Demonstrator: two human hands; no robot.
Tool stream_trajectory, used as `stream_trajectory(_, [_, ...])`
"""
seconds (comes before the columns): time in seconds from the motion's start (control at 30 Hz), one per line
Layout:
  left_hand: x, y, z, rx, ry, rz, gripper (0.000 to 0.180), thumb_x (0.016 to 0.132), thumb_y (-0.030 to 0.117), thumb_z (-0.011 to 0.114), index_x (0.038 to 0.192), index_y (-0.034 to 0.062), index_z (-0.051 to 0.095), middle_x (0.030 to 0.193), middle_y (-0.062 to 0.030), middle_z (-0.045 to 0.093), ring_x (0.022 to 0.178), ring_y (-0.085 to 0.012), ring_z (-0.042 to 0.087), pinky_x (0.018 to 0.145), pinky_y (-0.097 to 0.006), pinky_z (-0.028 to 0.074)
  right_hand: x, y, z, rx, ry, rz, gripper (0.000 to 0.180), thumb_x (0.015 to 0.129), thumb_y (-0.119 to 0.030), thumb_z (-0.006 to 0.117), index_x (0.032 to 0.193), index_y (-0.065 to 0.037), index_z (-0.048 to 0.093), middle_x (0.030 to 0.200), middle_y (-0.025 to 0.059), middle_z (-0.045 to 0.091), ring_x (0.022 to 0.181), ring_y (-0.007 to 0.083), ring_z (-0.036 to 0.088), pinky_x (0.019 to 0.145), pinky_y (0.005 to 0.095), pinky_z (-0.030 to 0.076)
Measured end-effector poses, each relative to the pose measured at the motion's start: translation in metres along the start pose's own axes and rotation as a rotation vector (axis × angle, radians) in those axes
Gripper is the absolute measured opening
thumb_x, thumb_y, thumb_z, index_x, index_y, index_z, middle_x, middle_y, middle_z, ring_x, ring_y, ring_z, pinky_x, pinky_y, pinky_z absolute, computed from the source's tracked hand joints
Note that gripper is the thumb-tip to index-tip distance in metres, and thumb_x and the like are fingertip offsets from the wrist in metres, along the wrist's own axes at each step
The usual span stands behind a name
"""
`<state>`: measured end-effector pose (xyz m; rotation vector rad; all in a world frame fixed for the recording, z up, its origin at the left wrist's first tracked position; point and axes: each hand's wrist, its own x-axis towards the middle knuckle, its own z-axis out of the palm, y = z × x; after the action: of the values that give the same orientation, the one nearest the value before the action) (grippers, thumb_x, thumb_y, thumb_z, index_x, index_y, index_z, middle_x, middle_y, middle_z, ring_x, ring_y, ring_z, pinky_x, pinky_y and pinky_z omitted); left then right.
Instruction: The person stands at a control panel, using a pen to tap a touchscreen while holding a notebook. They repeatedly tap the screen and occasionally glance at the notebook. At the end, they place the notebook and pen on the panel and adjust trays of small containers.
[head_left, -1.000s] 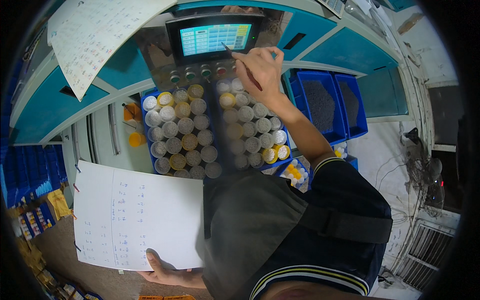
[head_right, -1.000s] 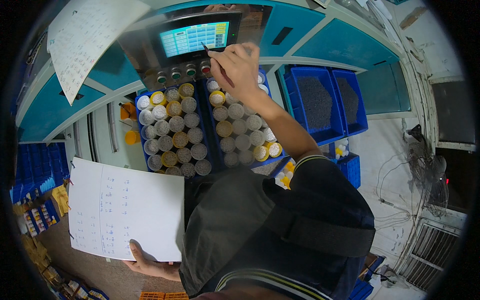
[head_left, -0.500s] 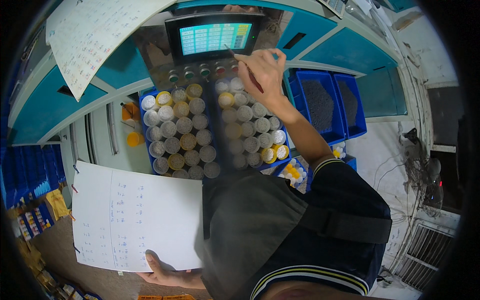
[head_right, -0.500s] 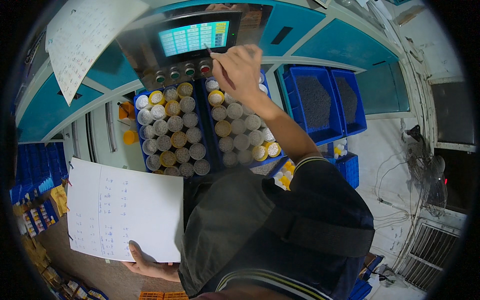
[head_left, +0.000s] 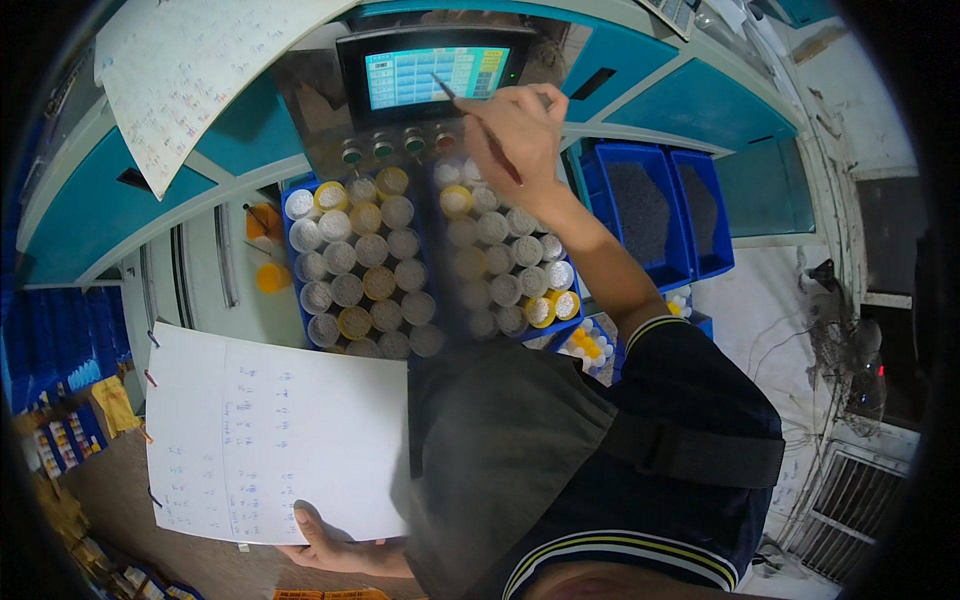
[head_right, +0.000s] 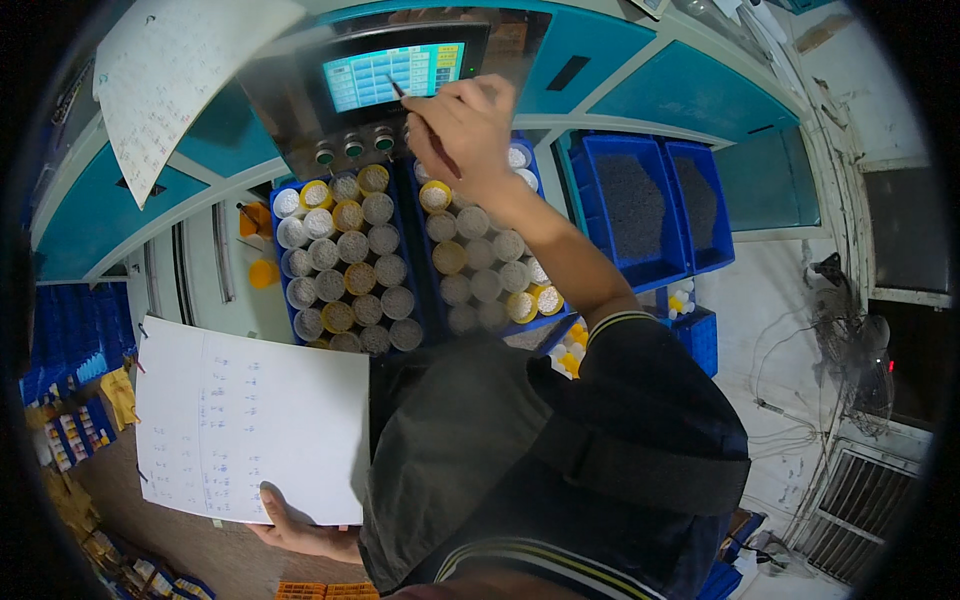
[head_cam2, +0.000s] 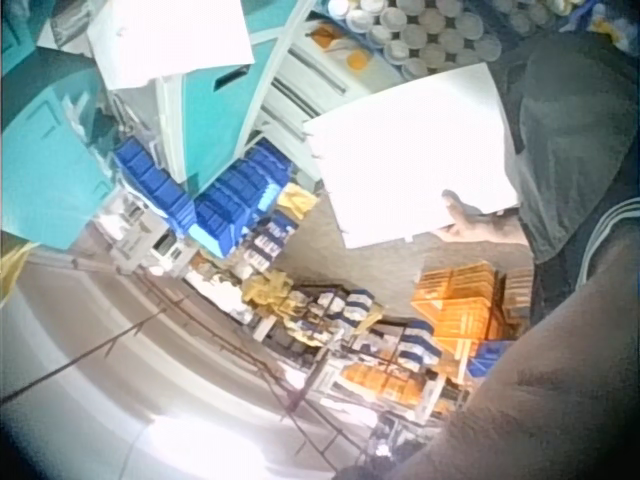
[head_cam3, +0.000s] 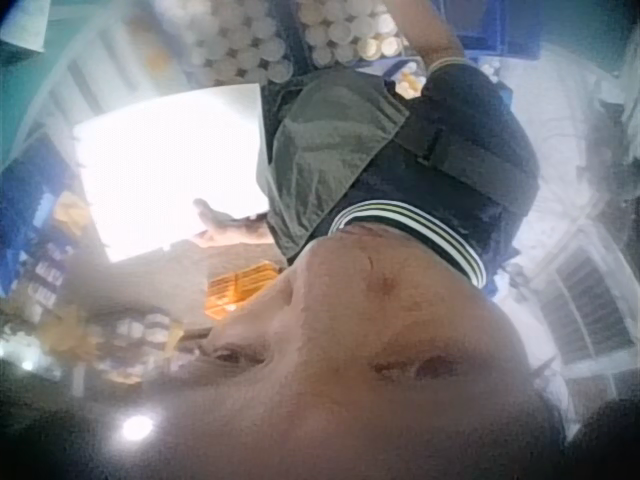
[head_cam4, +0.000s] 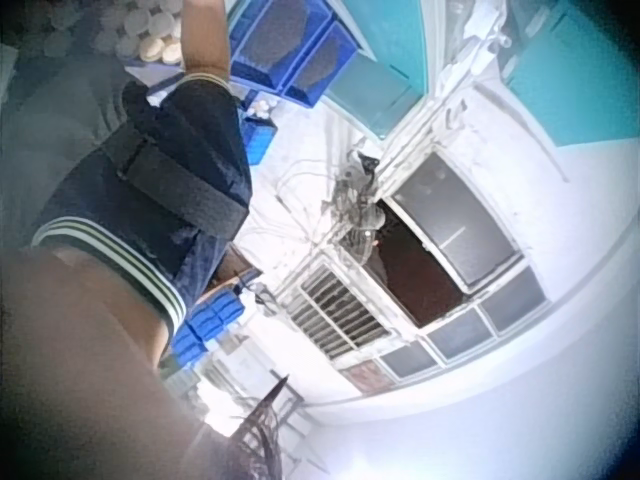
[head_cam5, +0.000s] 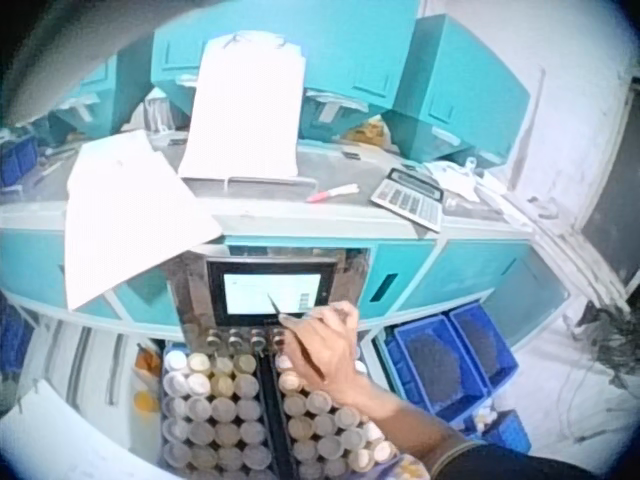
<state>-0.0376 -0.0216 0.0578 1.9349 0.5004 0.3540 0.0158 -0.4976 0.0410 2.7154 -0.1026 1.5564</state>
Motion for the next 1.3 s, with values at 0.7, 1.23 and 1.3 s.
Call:
stream_trajectory(0.7, [0.003, -0.003, -0.003, -0.017, -0.008, 0.022, 0.062, 0.084, 0.04, 0.08, 0.135, 0.0068, 0.065, 0.122, -0.0131, 0.073, 0.119, -0.0244, 0.066, 0.107, -0.058, 0.049, -0.008, -0.002, 0.004, 0.049, -0.112, 0.007, 0.019, 0.086, -0.011, 0.079, 0.105, -0.009, 0.078, 0.084, -0.0014, 0.071, 0.088, 0.0167, 0.066, 0.093, 0.0445, 0.039])
stream_trajectory(1.23, [0.002, -0.003, -0.003, 0.007, 0.004, 0.008, 0.063, 0.087, 0.041, 0.078, 0.138, 0.0062, 0.065, 0.119, -0.0147, 0.074, 0.113, -0.0231, 0.069, 0.102, -0.053, 0.054, -0.02, 0.004, -0.003, 0.015, -0.093, 0.029, 0.019, 0.084, -0.008, 0.078, 0.103, -0.008, 0.077, 0.081, -0.001, 0.069, 0.087, 0.0189, 0.065, 0.093, 0.0475, 0.038])
stream_trajectory(1.3, [0.002, -0.004, -0.004, 0.006, 0.001, 0.009, 0.063, 0.087, 0.041, 0.078, 0.138, 0.0063, 0.064, 0.12, -0.0149, 0.074, 0.114, -0.0236, 0.069, 0.103, -0.053, 0.053, -0.019, 0.006, -0.005, 0.009, -0.062, 0.021, 0.019, 0.084, -0.008, 0.078, 0.103, -0.009, 0.077, 0.081, -0.0005, 0.069, 0.087, 0.0194, 0.065, 0.093, 0.0482, 0.038])
